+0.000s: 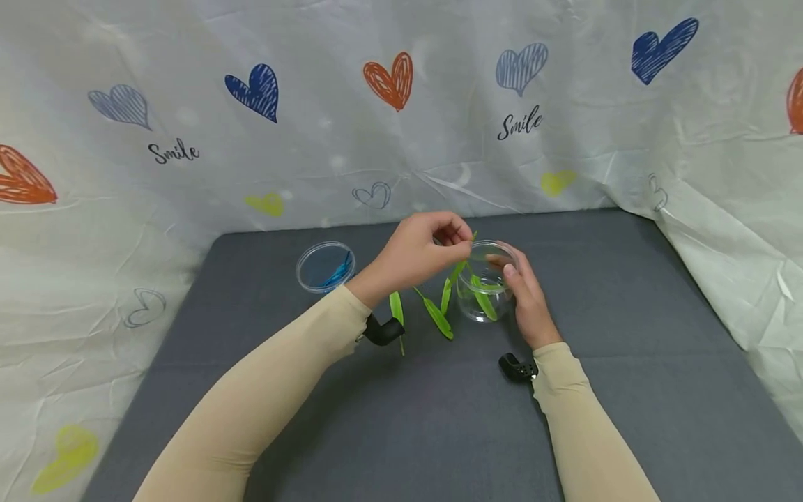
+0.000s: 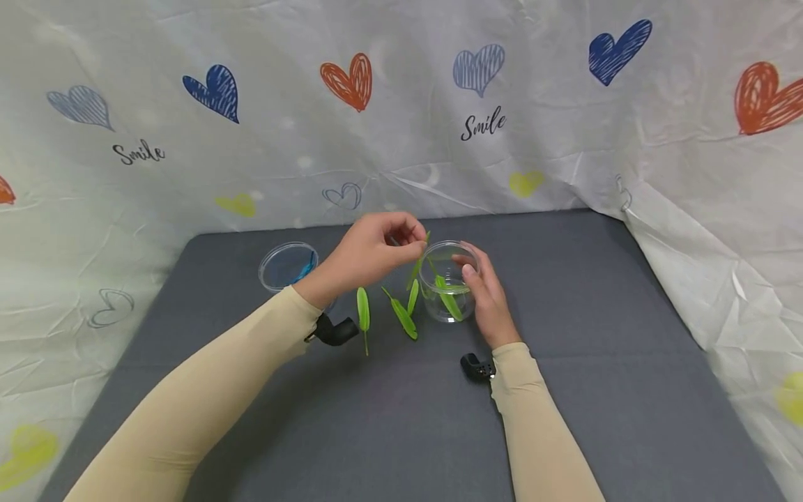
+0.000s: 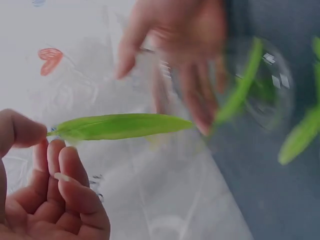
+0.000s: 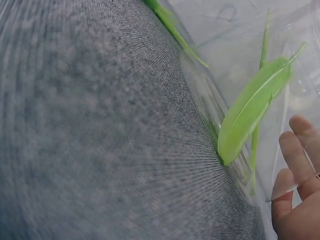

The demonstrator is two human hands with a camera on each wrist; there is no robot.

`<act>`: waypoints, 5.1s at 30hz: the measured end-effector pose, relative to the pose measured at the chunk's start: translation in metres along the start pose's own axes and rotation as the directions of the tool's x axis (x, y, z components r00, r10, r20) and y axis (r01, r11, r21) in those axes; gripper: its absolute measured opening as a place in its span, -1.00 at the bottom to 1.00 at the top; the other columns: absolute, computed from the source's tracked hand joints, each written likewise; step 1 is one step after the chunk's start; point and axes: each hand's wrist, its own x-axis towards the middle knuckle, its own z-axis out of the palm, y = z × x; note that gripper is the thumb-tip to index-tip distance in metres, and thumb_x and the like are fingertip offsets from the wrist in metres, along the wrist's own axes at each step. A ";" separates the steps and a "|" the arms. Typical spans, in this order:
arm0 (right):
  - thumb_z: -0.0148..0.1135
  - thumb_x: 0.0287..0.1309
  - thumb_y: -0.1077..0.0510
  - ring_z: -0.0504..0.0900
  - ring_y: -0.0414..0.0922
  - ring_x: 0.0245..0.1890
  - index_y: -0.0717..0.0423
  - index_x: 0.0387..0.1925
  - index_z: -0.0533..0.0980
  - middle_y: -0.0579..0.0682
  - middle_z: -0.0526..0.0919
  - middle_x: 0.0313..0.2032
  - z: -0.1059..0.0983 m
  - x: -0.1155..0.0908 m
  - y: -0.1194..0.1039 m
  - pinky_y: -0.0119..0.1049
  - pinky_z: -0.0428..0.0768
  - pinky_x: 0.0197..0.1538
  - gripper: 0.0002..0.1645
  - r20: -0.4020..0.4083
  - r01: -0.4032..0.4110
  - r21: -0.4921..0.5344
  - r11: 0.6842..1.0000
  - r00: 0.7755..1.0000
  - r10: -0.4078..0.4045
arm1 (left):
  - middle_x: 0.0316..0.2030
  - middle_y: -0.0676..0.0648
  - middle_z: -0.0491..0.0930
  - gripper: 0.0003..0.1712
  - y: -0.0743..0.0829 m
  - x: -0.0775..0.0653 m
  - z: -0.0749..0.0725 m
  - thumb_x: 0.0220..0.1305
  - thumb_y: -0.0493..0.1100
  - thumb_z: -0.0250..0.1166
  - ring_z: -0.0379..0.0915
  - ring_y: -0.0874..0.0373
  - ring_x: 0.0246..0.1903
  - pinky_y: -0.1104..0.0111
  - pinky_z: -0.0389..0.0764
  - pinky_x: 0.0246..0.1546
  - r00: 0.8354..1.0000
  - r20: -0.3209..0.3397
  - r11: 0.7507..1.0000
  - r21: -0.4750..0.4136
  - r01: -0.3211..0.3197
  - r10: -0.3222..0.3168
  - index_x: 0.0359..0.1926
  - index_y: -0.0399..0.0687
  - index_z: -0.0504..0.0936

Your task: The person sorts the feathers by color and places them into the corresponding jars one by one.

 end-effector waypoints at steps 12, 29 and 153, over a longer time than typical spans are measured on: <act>-0.21 0.73 -0.10 0.42 0.13 0.53 -0.09 0.64 0.25 0.17 0.51 0.42 0.002 0.000 -0.001 0.15 0.23 0.62 -0.38 -0.001 -0.034 -0.027 0.999 0.999 0.034 | -0.22 0.07 0.73 -0.90 0.015 0.032 0.020 0.51 -0.04 0.37 0.63 0.17 -0.22 0.28 0.66 -0.14 0.995 -0.094 0.994 -0.112 0.003 -0.014 -0.08 0.10 0.76; -0.20 0.71 -0.09 0.43 -0.12 0.46 -0.13 0.63 0.26 0.02 0.43 0.51 0.001 -0.001 0.001 0.15 0.22 0.63 -0.39 0.004 -0.021 -0.012 1.000 1.000 0.021 | -0.22 0.06 0.73 -0.85 -0.007 0.024 0.045 0.52 -0.01 0.35 0.60 0.15 -0.29 0.32 0.61 -0.28 0.992 -0.031 0.992 0.010 0.126 -0.125 -0.03 0.10 0.76; -0.22 0.71 -0.09 0.45 0.06 0.51 -0.16 0.63 0.28 0.14 0.54 0.43 -0.001 -0.001 0.000 -0.13 0.36 0.14 -0.39 -0.018 -0.035 -0.073 0.997 0.999 0.034 | -0.16 -0.02 0.72 -0.89 -0.004 0.008 0.003 0.52 -0.09 0.36 0.60 -0.11 -0.15 0.22 0.62 -0.08 0.996 -0.089 0.953 -0.299 -0.042 0.016 -0.04 0.04 0.73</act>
